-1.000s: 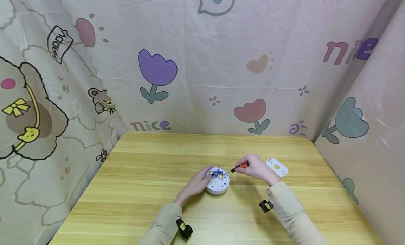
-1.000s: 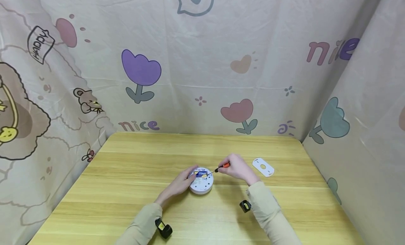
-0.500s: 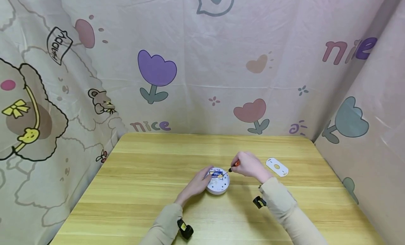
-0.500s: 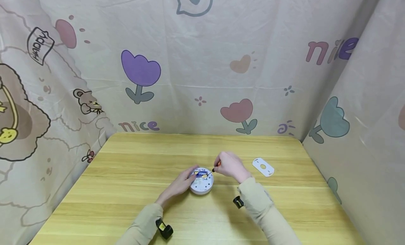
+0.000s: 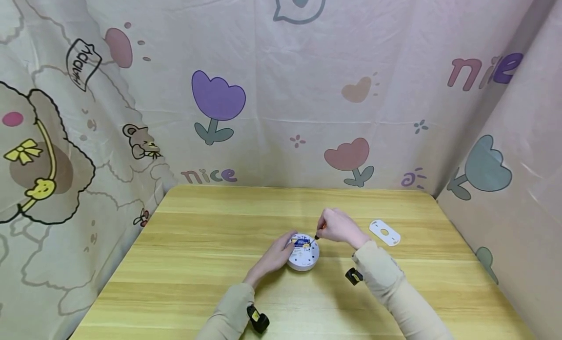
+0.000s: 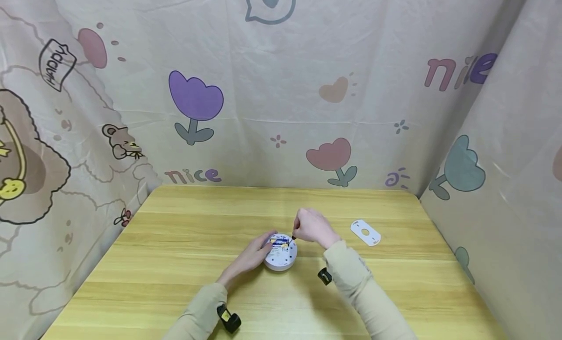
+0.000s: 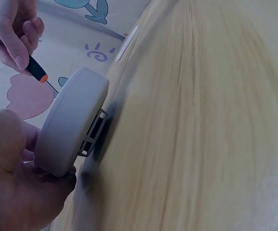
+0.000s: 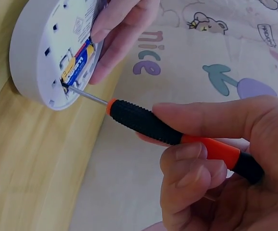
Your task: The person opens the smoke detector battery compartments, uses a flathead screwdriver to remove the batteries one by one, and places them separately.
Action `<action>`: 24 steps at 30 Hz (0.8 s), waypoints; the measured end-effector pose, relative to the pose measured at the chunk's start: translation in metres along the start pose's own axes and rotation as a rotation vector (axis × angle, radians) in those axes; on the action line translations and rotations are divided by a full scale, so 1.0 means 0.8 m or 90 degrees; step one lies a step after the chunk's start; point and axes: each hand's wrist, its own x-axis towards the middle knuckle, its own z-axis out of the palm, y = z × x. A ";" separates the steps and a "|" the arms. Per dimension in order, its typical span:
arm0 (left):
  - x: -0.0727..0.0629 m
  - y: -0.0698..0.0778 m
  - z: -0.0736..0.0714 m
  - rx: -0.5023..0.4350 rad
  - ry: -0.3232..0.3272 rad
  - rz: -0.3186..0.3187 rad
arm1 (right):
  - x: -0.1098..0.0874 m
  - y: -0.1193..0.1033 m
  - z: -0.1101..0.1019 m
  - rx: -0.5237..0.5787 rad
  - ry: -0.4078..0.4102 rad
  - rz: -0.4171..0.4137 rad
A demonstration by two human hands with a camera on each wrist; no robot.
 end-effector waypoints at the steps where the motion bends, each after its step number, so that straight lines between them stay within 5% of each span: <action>1: 0.000 0.000 0.000 -0.002 0.000 -0.001 | 0.001 0.000 -0.001 0.008 -0.005 0.002; 11: -0.001 -0.001 0.003 0.003 0.001 0.003 | 0.005 0.000 -0.002 0.044 -0.029 0.026; 24: -0.002 0.001 0.008 0.011 0.011 0.004 | 0.004 0.029 -0.004 0.181 -0.047 0.021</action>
